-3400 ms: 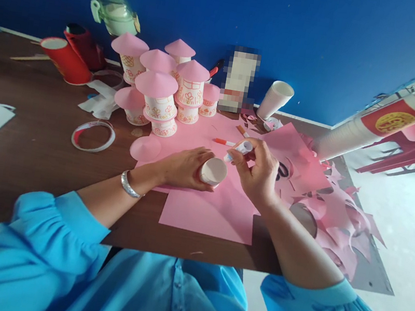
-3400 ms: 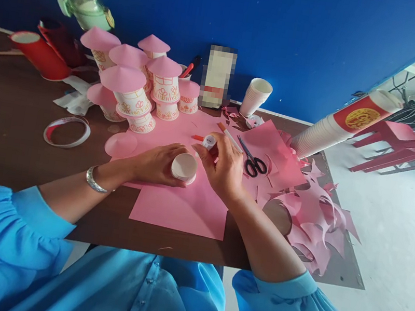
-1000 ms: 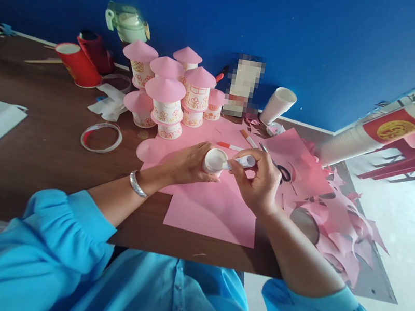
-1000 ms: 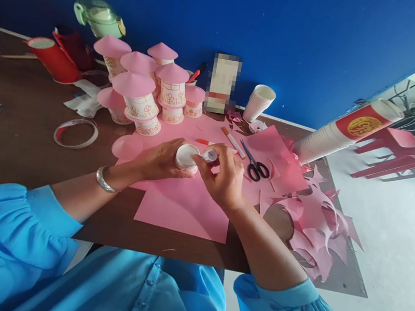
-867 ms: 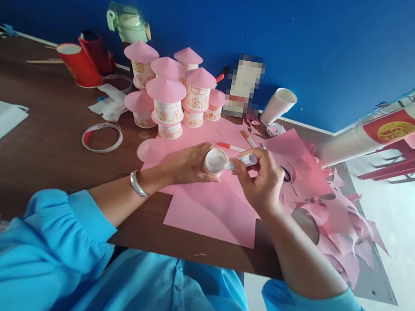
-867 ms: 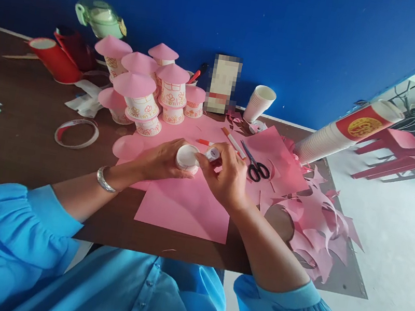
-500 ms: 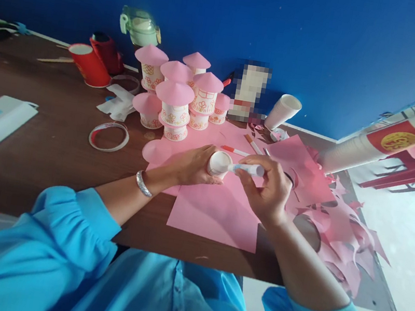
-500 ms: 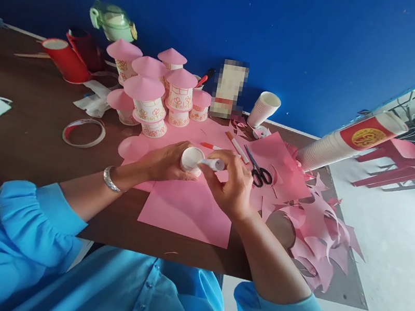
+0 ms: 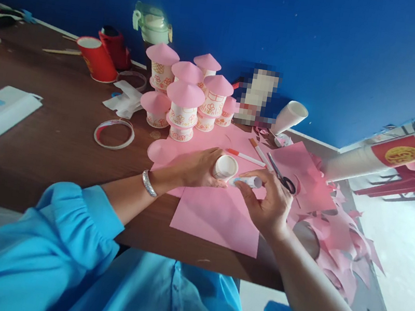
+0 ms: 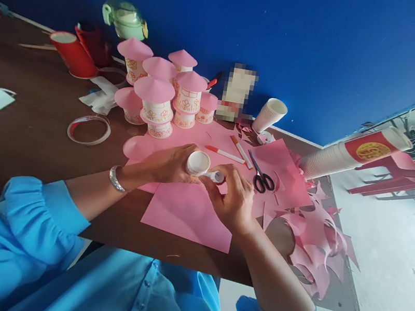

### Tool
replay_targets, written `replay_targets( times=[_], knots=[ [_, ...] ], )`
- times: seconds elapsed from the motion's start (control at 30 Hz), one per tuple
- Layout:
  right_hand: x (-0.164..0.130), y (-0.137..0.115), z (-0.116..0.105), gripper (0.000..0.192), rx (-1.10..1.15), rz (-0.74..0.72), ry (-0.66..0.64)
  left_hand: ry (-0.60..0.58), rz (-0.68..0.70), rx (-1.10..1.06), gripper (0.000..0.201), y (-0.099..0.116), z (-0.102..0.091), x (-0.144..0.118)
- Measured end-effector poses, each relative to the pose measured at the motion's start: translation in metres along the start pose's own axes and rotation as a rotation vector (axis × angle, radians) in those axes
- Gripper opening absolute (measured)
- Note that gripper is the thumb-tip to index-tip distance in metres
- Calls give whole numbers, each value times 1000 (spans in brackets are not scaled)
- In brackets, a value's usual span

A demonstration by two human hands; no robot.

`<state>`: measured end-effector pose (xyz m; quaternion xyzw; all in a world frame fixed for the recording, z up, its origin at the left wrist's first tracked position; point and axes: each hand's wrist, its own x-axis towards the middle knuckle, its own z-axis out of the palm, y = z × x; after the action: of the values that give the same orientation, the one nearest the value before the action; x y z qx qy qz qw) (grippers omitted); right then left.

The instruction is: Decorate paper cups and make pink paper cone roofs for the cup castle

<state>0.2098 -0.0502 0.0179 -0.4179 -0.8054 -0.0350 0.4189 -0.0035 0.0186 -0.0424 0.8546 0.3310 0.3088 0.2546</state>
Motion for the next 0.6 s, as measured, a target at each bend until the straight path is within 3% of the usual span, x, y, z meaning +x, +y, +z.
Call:
replay_targets(
  times=[0.23,0.6],
  knots=[
    [5,-2,3,10,22,-2,77,-18,-14,-23,55,-1,-1,2],
    [-10,-4,-2,6,-12,36,1,-14,-15,-16,57,3,-2,1]
  ],
)
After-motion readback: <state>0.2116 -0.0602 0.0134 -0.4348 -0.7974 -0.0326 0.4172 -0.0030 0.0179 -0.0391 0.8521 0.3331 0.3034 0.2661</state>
